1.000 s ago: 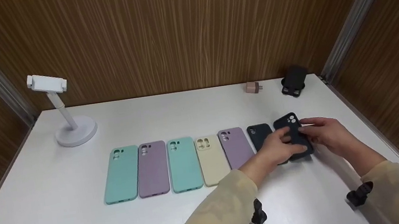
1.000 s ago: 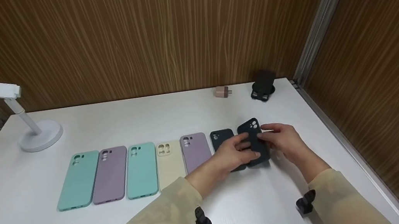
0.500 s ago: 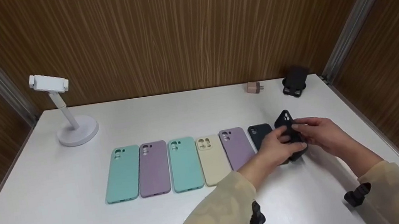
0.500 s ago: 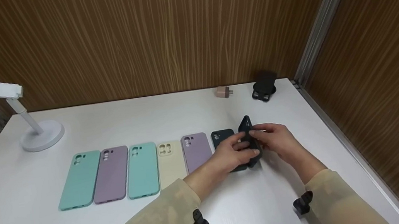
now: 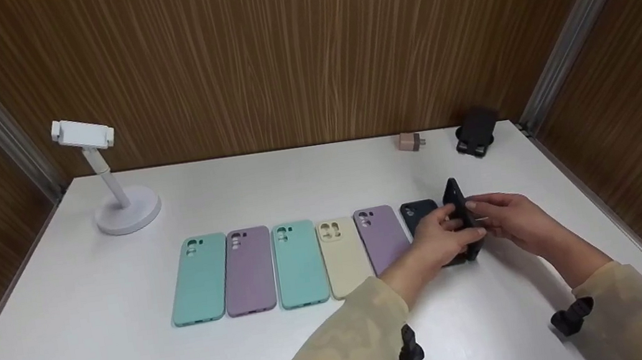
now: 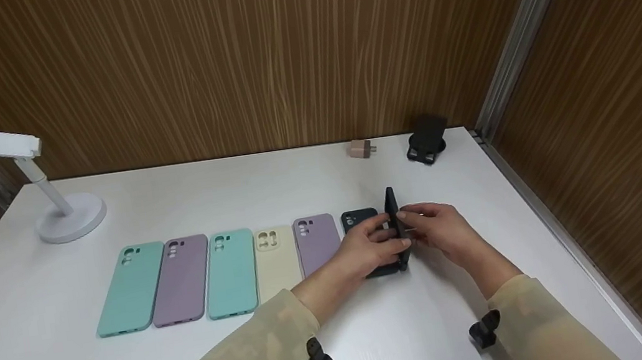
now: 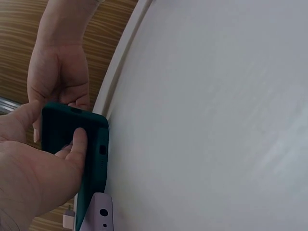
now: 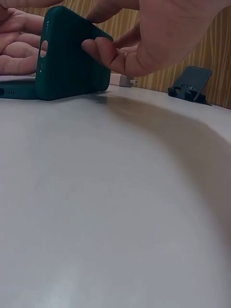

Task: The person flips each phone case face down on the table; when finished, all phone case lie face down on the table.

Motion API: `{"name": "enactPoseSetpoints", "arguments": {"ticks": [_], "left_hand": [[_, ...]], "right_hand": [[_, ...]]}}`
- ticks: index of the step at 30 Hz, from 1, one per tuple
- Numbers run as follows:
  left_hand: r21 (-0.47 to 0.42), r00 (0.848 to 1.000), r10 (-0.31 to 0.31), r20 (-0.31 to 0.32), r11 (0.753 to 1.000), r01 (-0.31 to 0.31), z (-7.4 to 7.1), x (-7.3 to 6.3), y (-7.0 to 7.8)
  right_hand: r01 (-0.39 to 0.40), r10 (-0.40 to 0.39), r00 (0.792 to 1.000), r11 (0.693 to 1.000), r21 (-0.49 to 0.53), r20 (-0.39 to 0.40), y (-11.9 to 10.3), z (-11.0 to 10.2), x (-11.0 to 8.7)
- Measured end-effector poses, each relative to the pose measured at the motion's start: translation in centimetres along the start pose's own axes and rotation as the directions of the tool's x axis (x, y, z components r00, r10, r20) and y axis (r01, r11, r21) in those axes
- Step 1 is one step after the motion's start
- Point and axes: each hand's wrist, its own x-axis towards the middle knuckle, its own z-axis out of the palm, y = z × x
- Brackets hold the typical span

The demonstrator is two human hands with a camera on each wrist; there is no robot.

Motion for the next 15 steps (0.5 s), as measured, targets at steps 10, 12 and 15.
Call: {"name": "enactPoseSetpoints", "arguments": {"ticks": [10, 12, 15], "left_hand": [[-0.020, 1.000, 0.019, 0.020, 1.000, -0.018, -0.54, -0.31, 0.12], [-0.037, 0.999, 0.022, 0.027, 0.999, -0.021, -0.60, -0.37, 0.20], [-0.061, 0.999, 0.028, 0.038, 0.998, -0.026, -0.69, -0.46, 0.27]], "right_hand": [[-0.012, 0.012, 1.000, 0.999, -0.031, 0.001, 0.10, 0.44, 0.00], [-0.011, 0.011, 1.000, 0.999, -0.041, 0.005, 0.19, 0.40, -0.02], [-0.015, 0.016, 1.000, 0.999, -0.052, 0.007, 0.37, 0.26, -0.08]]}}
